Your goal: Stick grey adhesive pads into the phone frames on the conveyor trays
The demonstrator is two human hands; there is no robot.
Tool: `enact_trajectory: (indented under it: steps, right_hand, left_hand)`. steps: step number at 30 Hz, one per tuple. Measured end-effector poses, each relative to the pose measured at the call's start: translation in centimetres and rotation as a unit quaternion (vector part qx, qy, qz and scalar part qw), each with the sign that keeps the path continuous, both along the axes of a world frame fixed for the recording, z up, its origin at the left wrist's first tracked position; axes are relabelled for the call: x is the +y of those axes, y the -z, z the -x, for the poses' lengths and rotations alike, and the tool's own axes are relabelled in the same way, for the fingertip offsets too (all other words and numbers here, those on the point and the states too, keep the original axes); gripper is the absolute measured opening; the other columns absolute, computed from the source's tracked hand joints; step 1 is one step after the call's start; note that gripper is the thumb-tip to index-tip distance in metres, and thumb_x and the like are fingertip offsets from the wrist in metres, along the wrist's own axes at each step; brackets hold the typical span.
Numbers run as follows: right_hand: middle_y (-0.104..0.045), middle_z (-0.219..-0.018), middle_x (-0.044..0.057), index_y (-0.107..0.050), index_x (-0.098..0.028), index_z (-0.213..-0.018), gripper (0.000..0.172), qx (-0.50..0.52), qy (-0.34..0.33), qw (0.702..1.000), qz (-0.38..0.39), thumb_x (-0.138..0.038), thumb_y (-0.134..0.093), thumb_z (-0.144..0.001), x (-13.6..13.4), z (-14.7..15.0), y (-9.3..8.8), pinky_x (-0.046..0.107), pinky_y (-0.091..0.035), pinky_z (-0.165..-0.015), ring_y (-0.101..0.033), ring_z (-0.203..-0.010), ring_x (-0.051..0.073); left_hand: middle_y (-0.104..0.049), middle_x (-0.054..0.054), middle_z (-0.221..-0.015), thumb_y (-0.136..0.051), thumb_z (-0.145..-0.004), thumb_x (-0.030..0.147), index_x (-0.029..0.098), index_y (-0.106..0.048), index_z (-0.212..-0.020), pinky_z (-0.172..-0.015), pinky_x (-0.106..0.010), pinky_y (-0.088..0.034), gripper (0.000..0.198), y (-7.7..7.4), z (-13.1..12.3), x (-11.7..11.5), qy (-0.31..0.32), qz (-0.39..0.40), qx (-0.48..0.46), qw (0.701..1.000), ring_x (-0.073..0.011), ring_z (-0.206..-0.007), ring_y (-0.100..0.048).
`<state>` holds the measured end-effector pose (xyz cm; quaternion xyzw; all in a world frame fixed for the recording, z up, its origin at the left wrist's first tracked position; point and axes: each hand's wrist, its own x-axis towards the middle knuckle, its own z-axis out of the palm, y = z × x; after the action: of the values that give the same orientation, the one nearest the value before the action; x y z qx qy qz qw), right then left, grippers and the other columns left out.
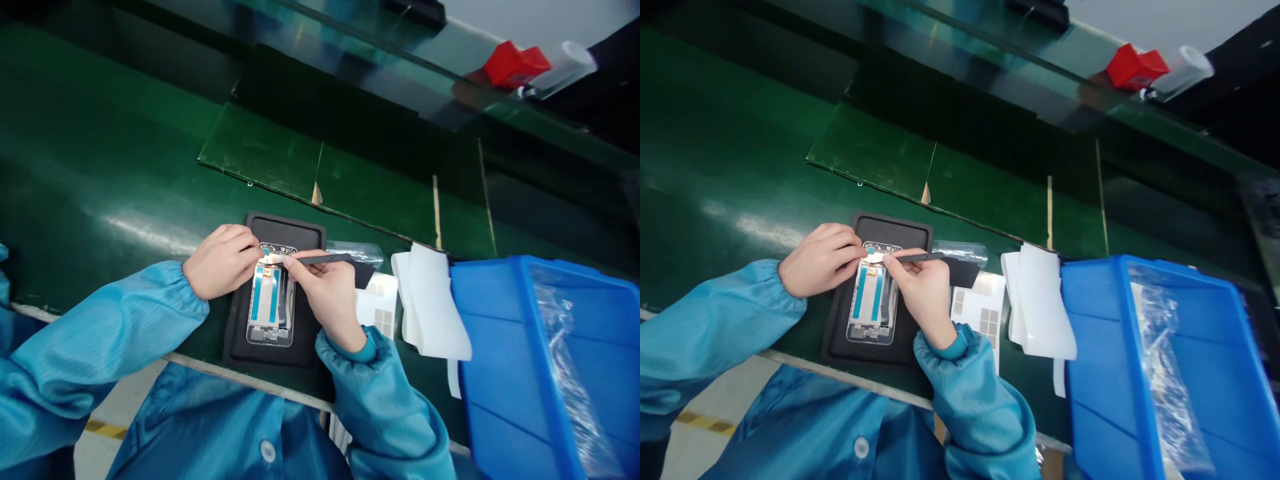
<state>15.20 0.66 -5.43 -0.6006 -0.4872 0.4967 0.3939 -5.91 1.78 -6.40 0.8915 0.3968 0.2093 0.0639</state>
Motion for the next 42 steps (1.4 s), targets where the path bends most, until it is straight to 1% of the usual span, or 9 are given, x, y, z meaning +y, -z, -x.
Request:
enact_trajectory:
  steps: [8, 15, 22, 30, 34, 37, 42]
  right_hand:
    - [-0.076, -0.073, 0.005, -0.074, -0.017, -0.078, 0.024, -0.022, -0.007, 1.0, -0.004, -0.039, -0.083, -0.074, 0.06, -0.22, 0.22, 0.03, -0.061, -0.061, -0.072, -0.064, 0.02]
    - [-0.077, -0.077, 0.005, -0.075, -0.018, -0.08, 0.02, -0.037, -0.008, 0.999, -0.01, -0.035, -0.082, -0.076, -0.13, -0.12, 0.04, 0.031, -0.062, -0.064, -0.073, -0.067, 0.02]
    - [-0.077, -0.075, 0.005, -0.074, -0.018, -0.08, 0.021, -0.048, -0.003, 0.999, -0.007, -0.036, -0.083, -0.075, -0.14, -0.14, 0.03, 0.03, -0.061, -0.061, -0.073, -0.065, 0.019]
    - [-0.077, -0.077, 0.004, -0.074, -0.018, -0.079, 0.022, -0.04, -0.002, 0.999, -0.016, -0.038, -0.082, -0.075, -0.26, -0.2, 0.51, 0.029, -0.061, -0.062, -0.073, -0.068, 0.02]
    - [-0.076, -0.076, 0.004, -0.074, -0.018, -0.081, 0.023, -0.051, -0.005, 0.998, -0.021, -0.039, -0.081, -0.076, -0.32, -0.25, 0.61, 0.029, -0.06, -0.06, -0.073, -0.066, 0.02]
    - [-0.077, -0.079, 0.005, -0.075, -0.019, -0.082, 0.023, -0.068, -0.01, 0.997, -0.023, -0.04, -0.081, -0.077, -0.37, -0.33, 0.54, 0.03, -0.06, -0.061, -0.073, -0.067, 0.021]
    - [-0.077, -0.08, 0.005, -0.074, -0.019, -0.081, 0.022, -0.063, -0.017, 0.997, -0.028, -0.04, -0.08, -0.078, -0.45, -0.32, 0.74, 0.029, -0.061, -0.061, -0.073, -0.068, 0.021]
  left_hand:
    - [-0.07, -0.007, -0.095, -0.051, -0.095, 0.019, 0.018, -0.07, -0.091, -0.086, -0.04, -0.049, 0.019, -0.08, -0.2, 0.25, 0.008, -0.021, 0.011, 1.0, -0.0249, -0.1, -0.06]
    - [-0.07, -0.008, -0.095, -0.051, -0.095, 0.02, 0.017, -0.071, -0.092, -0.086, -0.042, -0.051, 0.02, -0.14, -0.24, 0.2, 0.012, -0.022, 0.016, 1.0, -0.026, -0.101, -0.06]
    - [-0.069, -0.009, -0.093, -0.048, -0.097, 0.019, 0.016, -0.07, -0.091, -0.084, -0.041, -0.051, 0.023, -0.22, -0.2, 0.22, 0.013, -0.031, 0.019, 0.999, -0.0258, -0.099, -0.061]
    - [-0.069, -0.009, -0.095, -0.051, -0.094, 0.017, 0.017, -0.07, -0.092, -0.085, -0.043, -0.051, 0.019, -0.24, -0.31, 0.14, 0.01, -0.017, 0.019, 1.0, -0.0263, -0.1, -0.06]
    - [-0.069, -0.008, -0.094, -0.051, -0.095, 0.018, 0.018, -0.07, -0.092, -0.085, -0.042, -0.051, 0.019, -0.33, -0.3, 0.16, 0.01, -0.028, 0.028, 0.999, -0.0255, -0.1, -0.06]
    - [-0.069, -0.008, -0.096, -0.05, -0.096, 0.019, 0.018, -0.07, -0.091, -0.085, -0.04, -0.051, 0.02, -0.5, -0.28, 0.06, 0.008, -0.036, 0.027, 0.999, -0.0249, -0.099, -0.061]
    - [-0.069, -0.009, -0.101, -0.05, -0.097, 0.022, 0.016, -0.07, -0.102, -0.085, -0.04, -0.049, 0.022, -0.85, -0.4, -0.38, 0.046, -0.034, 0.032, 0.998, -0.0247, -0.099, -0.061]
